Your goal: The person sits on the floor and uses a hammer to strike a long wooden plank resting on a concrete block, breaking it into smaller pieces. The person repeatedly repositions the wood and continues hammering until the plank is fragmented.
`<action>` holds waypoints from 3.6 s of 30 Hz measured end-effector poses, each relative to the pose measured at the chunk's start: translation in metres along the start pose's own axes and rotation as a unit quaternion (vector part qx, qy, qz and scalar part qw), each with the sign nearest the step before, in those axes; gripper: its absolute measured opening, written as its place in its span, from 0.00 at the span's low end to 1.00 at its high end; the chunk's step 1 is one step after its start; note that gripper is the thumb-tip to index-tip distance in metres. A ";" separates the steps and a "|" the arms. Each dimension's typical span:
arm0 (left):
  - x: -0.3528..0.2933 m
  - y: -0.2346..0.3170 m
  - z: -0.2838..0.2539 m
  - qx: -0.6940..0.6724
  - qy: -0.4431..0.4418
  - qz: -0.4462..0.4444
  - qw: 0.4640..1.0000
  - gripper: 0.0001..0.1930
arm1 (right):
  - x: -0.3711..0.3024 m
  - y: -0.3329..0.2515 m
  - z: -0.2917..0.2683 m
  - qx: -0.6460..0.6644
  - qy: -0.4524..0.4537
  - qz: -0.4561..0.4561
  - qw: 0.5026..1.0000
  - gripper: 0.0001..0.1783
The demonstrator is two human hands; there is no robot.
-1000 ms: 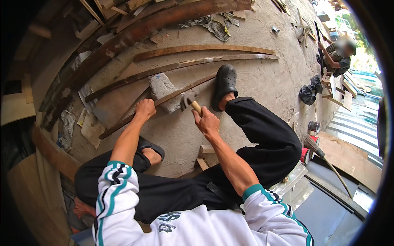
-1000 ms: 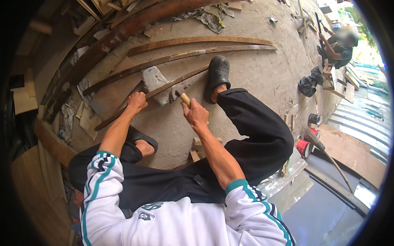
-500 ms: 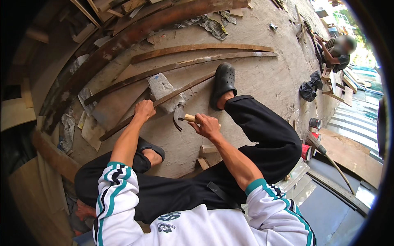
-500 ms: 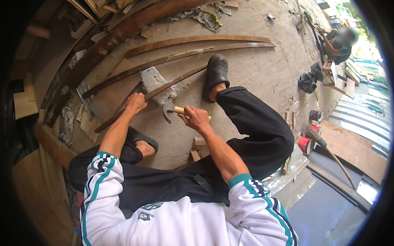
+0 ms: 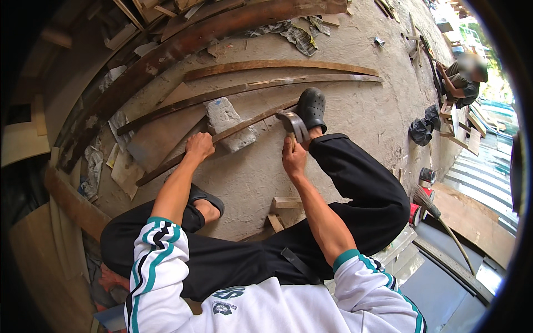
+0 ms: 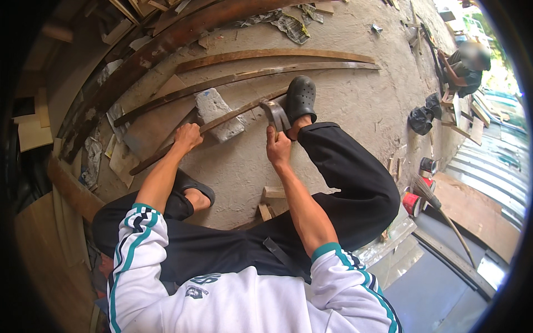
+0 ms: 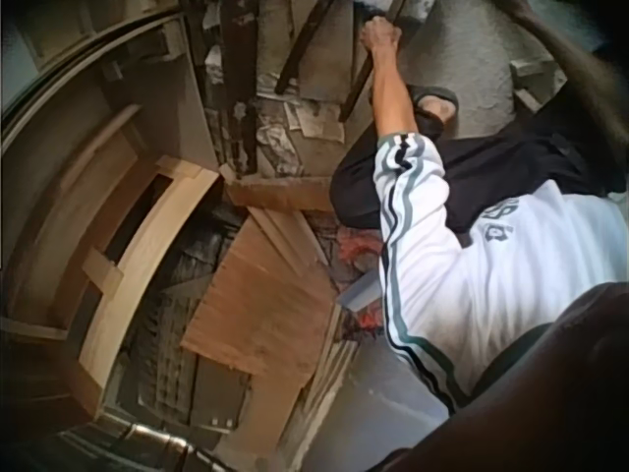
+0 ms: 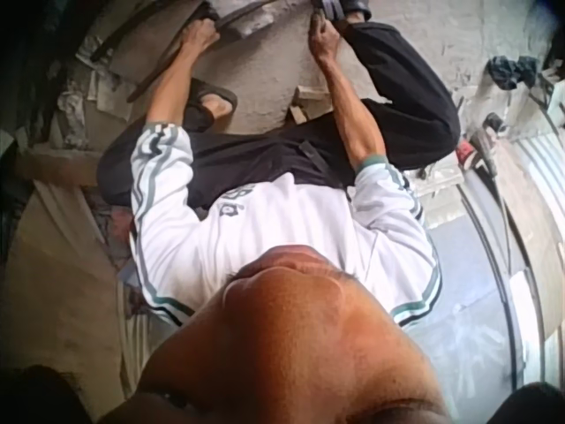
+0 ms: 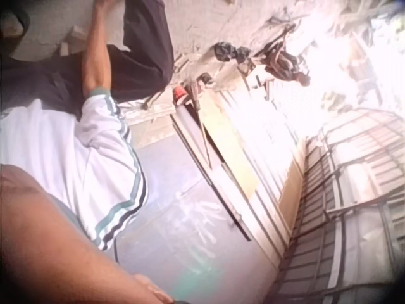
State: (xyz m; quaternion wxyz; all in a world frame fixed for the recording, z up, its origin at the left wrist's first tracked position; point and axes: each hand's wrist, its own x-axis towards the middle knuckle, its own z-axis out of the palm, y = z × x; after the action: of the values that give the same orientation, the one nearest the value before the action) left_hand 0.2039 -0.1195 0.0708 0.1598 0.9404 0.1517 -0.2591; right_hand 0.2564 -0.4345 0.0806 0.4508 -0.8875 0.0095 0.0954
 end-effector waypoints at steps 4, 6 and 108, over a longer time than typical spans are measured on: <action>0.001 -0.001 0.000 0.015 -0.026 0.008 1.000 0.13 | -0.016 0.004 0.007 -0.132 -0.113 0.102 0.980 0.37; -0.003 0.007 0.000 0.018 -0.020 0.007 1.000 0.13 | -0.033 0.010 0.011 -0.133 -0.106 0.114 0.979 0.40; -0.011 -0.017 0.006 0.003 0.030 -0.032 0.999 0.14 | -0.002 -0.077 0.025 0.015 0.041 0.017 0.999 0.26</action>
State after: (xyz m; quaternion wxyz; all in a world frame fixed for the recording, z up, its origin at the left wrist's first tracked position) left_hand 0.1858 -0.1089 0.0681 0.1443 0.9429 0.1859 -0.2357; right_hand 0.2583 -0.3684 0.1282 0.4616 -0.8835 0.0440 0.0663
